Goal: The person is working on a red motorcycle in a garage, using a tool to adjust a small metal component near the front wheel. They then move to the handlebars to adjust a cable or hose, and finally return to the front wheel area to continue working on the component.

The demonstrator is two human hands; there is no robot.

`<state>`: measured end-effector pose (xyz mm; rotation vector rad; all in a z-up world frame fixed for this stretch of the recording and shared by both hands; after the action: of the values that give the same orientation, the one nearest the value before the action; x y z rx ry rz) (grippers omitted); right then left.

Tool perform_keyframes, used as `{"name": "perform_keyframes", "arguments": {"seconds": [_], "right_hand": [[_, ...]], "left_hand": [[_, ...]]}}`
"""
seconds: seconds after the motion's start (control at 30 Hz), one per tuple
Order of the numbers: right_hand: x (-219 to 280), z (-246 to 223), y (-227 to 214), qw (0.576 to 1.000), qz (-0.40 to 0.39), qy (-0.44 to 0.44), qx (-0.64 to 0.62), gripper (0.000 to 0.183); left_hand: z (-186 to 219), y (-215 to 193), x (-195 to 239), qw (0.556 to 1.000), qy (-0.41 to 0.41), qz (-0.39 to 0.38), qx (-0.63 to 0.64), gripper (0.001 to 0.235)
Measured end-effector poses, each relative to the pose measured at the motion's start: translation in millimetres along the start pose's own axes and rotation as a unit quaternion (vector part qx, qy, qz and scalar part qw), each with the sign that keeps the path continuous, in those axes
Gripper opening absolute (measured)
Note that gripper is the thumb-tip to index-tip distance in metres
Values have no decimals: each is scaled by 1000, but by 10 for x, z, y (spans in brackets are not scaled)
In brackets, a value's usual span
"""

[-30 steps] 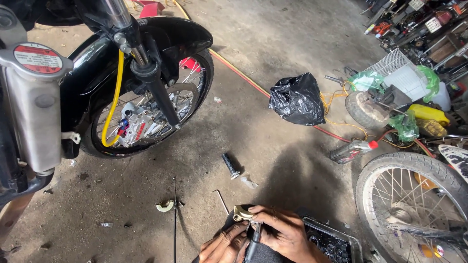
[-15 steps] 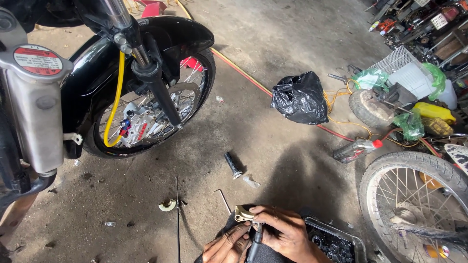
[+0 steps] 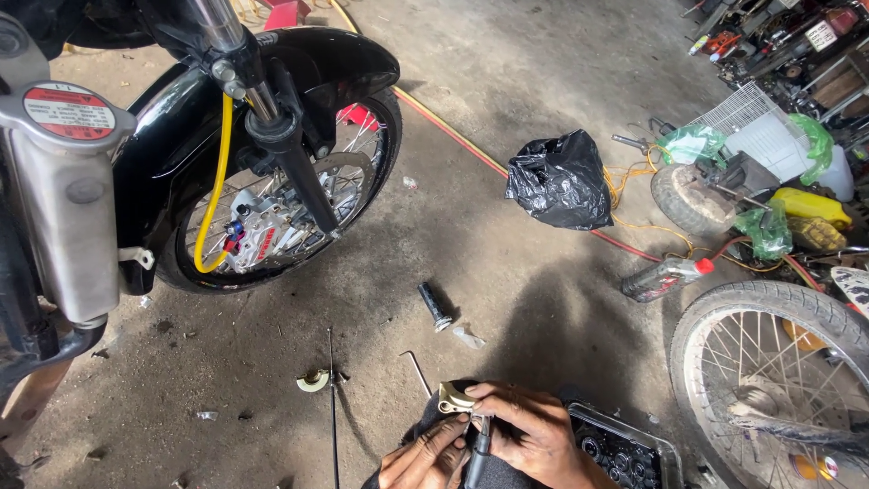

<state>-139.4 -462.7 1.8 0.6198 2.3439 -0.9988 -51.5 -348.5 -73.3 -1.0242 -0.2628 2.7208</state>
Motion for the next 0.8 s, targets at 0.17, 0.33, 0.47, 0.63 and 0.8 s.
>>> {"name": "perform_keyframes", "arguments": {"seconds": [0.17,0.33,0.47,0.63,0.8], "right_hand": [[8,14,-17,1000,-3,2,2,19],[-13,15,-21,1000,2,2,5,16],[15,22,-43,1000,15,2,3,16],[44,20,-38,1000,1,-16,8,18],[35,62,-38,1000,14,-4,2,18]], "left_hand": [[70,13,-43,999,33,-34,15,17],[24,15,74,999,-22,-9,-34,21],[8,60,17,998,4,-13,-55,11],[-30,37,66,998,-53,-35,8,34],[106,2,-107,999,-34,-31,20,19]]}}
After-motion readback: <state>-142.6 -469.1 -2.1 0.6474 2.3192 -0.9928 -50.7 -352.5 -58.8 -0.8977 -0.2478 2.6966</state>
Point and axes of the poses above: each hand's wrist, its own x-axis away from the middle knuckle, its own y-axis out of the palm, z = x × y, the point moved 8 cm from there along -x, towards the middle knuckle, and after that the axes turned 14 degrees about -x, right-handed, at the moved point
